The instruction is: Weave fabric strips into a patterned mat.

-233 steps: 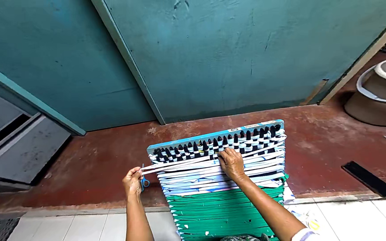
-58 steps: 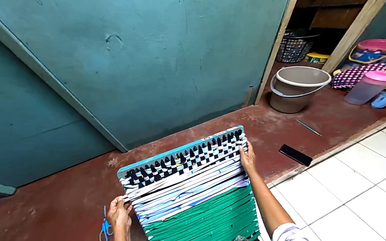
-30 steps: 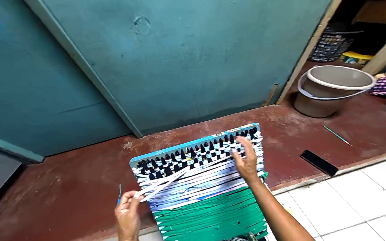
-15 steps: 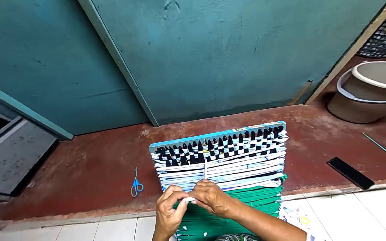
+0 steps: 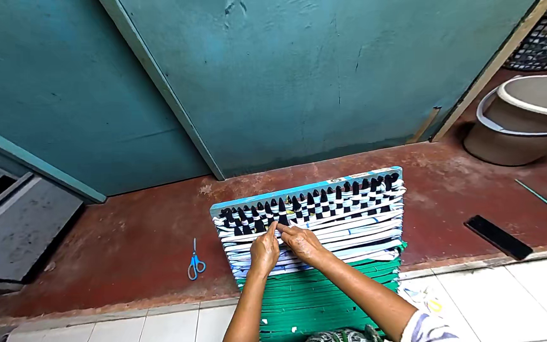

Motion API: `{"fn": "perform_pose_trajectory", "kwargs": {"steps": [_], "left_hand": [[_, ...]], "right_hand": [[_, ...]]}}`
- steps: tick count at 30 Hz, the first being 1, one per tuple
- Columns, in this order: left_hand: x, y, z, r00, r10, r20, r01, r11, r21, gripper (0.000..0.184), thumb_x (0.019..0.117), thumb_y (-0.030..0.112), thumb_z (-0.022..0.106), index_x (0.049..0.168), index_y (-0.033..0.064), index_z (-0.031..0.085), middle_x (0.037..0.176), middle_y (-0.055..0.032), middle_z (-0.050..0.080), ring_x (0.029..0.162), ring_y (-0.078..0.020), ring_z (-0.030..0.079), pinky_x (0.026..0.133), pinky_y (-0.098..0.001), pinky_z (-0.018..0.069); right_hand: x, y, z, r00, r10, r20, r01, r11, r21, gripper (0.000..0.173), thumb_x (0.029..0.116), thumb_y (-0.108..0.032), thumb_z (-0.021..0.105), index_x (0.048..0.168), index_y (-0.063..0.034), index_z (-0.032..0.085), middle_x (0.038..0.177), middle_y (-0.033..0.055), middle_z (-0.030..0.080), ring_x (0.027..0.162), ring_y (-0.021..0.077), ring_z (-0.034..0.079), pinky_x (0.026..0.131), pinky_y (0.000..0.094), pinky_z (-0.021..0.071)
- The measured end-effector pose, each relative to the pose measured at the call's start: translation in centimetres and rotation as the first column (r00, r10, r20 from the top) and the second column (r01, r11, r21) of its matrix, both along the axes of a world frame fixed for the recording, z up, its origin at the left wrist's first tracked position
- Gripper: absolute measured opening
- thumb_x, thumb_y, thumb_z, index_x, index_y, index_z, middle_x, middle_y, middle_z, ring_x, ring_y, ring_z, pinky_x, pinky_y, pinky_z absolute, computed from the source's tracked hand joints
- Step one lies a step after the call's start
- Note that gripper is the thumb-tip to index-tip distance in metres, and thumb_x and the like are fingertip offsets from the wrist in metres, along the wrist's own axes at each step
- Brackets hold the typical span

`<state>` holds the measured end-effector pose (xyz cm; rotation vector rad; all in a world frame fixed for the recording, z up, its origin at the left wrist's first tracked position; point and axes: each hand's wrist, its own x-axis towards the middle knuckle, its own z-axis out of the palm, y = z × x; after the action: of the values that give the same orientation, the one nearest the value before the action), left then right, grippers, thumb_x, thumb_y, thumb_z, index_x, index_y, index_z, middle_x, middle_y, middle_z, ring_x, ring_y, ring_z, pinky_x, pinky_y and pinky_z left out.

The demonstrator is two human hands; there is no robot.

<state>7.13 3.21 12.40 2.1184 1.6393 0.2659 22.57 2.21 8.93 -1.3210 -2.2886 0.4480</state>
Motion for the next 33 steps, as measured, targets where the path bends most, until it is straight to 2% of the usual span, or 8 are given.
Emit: {"fn": "perform_pose_trajectory", "kwargs": {"steps": [7, 10, 12, 14, 16, 20, 25, 33], "left_hand": [[1.8, 0.2, 1.7, 0.916, 0.072, -0.394, -0.139, 0.98, -0.144, 0.052, 0.1085, 0.018, 0.038, 0.16, 0.0162, 0.036, 0.115, -0.0218, 0.072, 0.111, -0.041, 0.068, 0.093, -0.0545, 0.0519], [1.7, 1.3, 0.1, 0.981, 0.101, -0.164, -0.138, 0.962, -0.234, 0.052, 0.1093, 0.016, 0.037, 0.16, 0.0052, 0.031, 0.121, -0.0258, 0.068, 0.115, -0.0405, 0.066, 0.101, -0.0539, 0.05], [1.3, 2.4, -1.5, 0.971, 0.173, 0.165, -0.119, 0.948, -0.296, 0.047, 0.1088, 0.01, 0.038, 0.153, -0.0059, 0.037, 0.105, -0.0221, 0.068, 0.087, -0.0287, 0.068, 0.086, -0.0418, 0.0548], [1.1, 2.9, -2.8, 0.78, 0.346, 0.522, -0.118, 0.9, -0.419, 0.04, 0.1075, 0.006, 0.041, 0.145, -0.0083, 0.042, 0.075, -0.008, 0.06, 0.052, -0.0097, 0.05, 0.051, -0.0242, 0.044], [1.1, 2.8, -3.0, 0.522, 0.504, 0.688, -0.043, 0.821, -0.569, 0.032, 0.1082, 0.004, 0.038, 0.139, -0.0046, 0.042, 0.064, -0.001, 0.052, 0.043, -0.0036, 0.042, 0.04, -0.0182, 0.0363], [0.8, 2.2, -3.3, 0.333, 0.565, 0.755, 0.066, 0.784, -0.617, 0.019, 0.1087, 0.003, 0.033, 0.123, 0.0031, 0.045, 0.061, 0.0019, 0.049, 0.043, -0.0022, 0.042, 0.04, -0.0157, 0.0365], [1.2, 1.8, -3.4, 0.262, 0.564, 0.783, 0.083, 0.795, -0.601, 0.015, 0.1074, 0.001, 0.035, 0.119, 0.005, 0.043, 0.06, 0.0026, 0.047, 0.042, -0.0016, 0.042, 0.04, -0.0149, 0.0369], [0.2, 1.1, -4.3, 0.213, 0.498, 0.84, 0.181, 0.825, -0.535, 0.02, 0.1012, -0.003, 0.038, 0.118, 0.0065, 0.045, 0.06, 0.004, 0.049, 0.044, -0.0011, 0.044, 0.042, -0.0146, 0.039]], "right_hand": [[-0.8, 0.2, 0.4, 0.983, -0.131, 0.132, 0.144, 0.985, -0.091, 0.025, 0.1012, 0.001, 0.047, 0.108, 0.0057, 0.07, 0.14, 0.0181, 0.063, 0.106, 0.0416, 0.069, 0.086, 0.0518, 0.0557], [-0.2, 0.5, -0.2, 0.989, -0.141, 0.042, 0.143, 0.987, -0.072, 0.024, 0.1005, 0.0, 0.049, 0.106, 0.0055, 0.071, 0.137, 0.0178, 0.065, 0.108, 0.0402, 0.07, 0.09, 0.0518, 0.0561], [0.2, 0.7, -0.7, 0.99, -0.126, -0.057, 0.122, 0.99, -0.063, 0.023, 0.1009, -0.003, 0.051, 0.104, 0.006, 0.072, 0.134, 0.0186, 0.067, 0.108, 0.0393, 0.071, 0.09, 0.0527, 0.0564], [0.7, 1.0, -0.7, 0.983, -0.113, -0.144, 0.1, 0.991, -0.091, 0.025, 0.1024, -0.007, 0.051, 0.107, 0.0059, 0.072, 0.134, 0.0187, 0.067, 0.111, 0.0379, 0.07, 0.093, 0.0532, 0.0555], [1.0, 1.1, -0.8, 0.972, -0.116, -0.206, 0.096, 0.99, -0.105, 0.028, 0.1034, -0.008, 0.049, 0.116, 0.005, 0.071, 0.135, 0.0185, 0.067, 0.117, 0.0361, 0.069, 0.097, 0.0528, 0.0542], [1.2, 1.5, -2.2, 0.874, -0.105, -0.474, 0.105, 0.994, -0.026, 0.029, 0.1017, -0.007, 0.049, 0.112, 0.0071, 0.072, 0.116, 0.0214, 0.073, 0.11, 0.0321, 0.071, 0.099, 0.0463, 0.0542], [1.4, 2.0, -2.9, 0.795, -0.145, -0.589, 0.153, 0.988, -0.037, 0.029, 0.1022, -0.009, 0.048, 0.102, 0.0075, 0.072, 0.086, 0.0182, 0.072, 0.073, 0.0237, 0.07, 0.074, 0.038, 0.0579], [0.1, 1.4, -0.7, 0.933, -0.295, -0.206, 0.281, 0.955, -0.094, 0.027, 0.1023, -0.012, 0.053, 0.114, -0.0027, 0.075, 0.114, 0.0163, 0.075, 0.101, 0.0371, 0.073, 0.086, 0.0573, 0.0558]]}}
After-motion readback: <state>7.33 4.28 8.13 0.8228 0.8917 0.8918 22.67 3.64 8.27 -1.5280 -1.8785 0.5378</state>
